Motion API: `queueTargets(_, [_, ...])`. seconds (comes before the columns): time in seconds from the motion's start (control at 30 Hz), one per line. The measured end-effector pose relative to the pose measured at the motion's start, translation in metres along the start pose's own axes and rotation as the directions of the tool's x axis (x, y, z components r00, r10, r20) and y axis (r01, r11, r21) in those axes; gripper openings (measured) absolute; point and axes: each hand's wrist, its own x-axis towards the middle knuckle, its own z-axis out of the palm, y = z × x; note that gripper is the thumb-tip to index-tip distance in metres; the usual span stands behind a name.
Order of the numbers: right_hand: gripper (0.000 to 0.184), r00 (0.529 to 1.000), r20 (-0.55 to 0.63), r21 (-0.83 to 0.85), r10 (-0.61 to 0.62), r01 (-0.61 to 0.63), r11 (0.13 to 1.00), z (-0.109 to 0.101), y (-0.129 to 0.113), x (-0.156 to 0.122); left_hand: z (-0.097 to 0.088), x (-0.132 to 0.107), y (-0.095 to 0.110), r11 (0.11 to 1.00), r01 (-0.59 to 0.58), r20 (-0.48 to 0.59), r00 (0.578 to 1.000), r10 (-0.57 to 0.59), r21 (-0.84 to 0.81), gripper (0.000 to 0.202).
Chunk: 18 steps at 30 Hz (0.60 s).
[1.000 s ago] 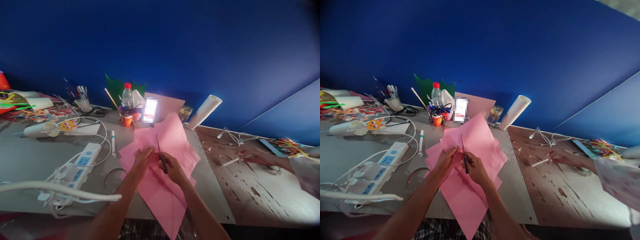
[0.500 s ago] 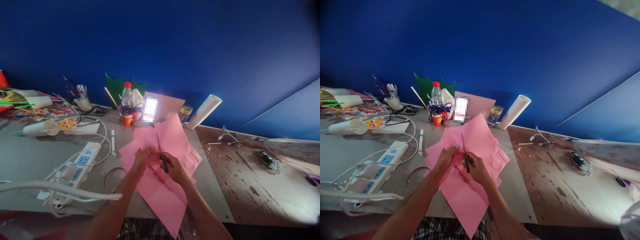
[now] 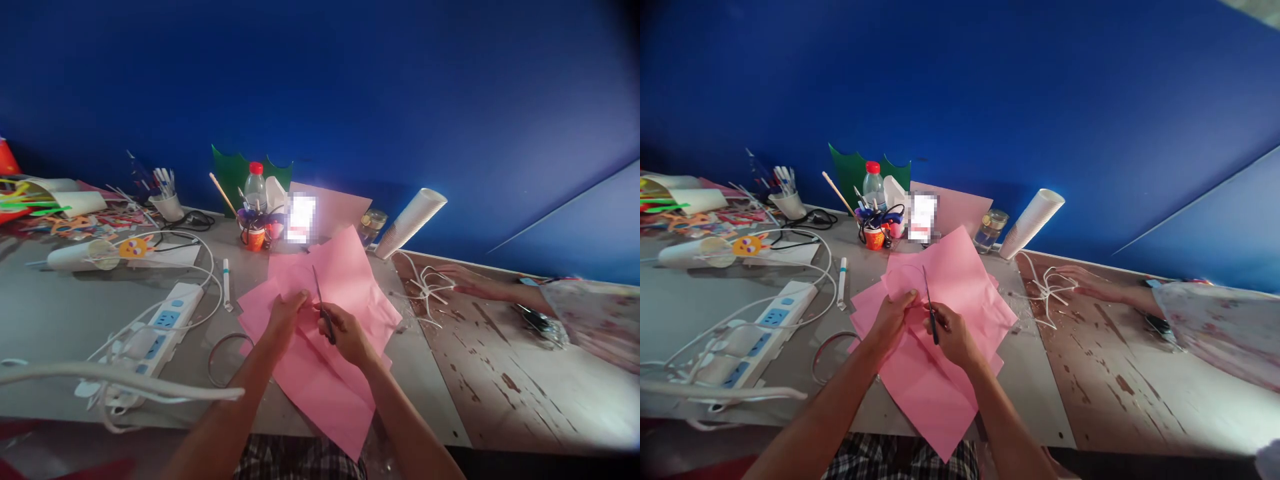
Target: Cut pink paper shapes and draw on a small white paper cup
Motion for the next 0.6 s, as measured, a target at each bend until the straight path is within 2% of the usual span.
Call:
queueTargets(0.17, [0.032,1.000,0.015,-0.043,-0.006,0.006,0.999,-0.0022,0.0013,-0.0008,-0.0004,-0.0014,0.0001,1.000,-0.003,0.044,0.999,0.003,0.001,0.032])
queueTargets(0.43, [0.019,0.998,0.041,-0.086,-0.042,0.046,0.995,-0.0037,0.0036,-0.0012,0.0003,-0.0003,-0.0008,0.999,-0.041,0.039,0.998,0.040,0.028,0.035])
queueTargets(0.6, [0.024,0.999,0.031,-0.100,-0.041,0.044,0.994,-0.0050,0.0027,-0.0002,-0.0007,-0.0010,0.0003,0.998,-0.017,0.003,1.000,0.017,0.053,0.036])
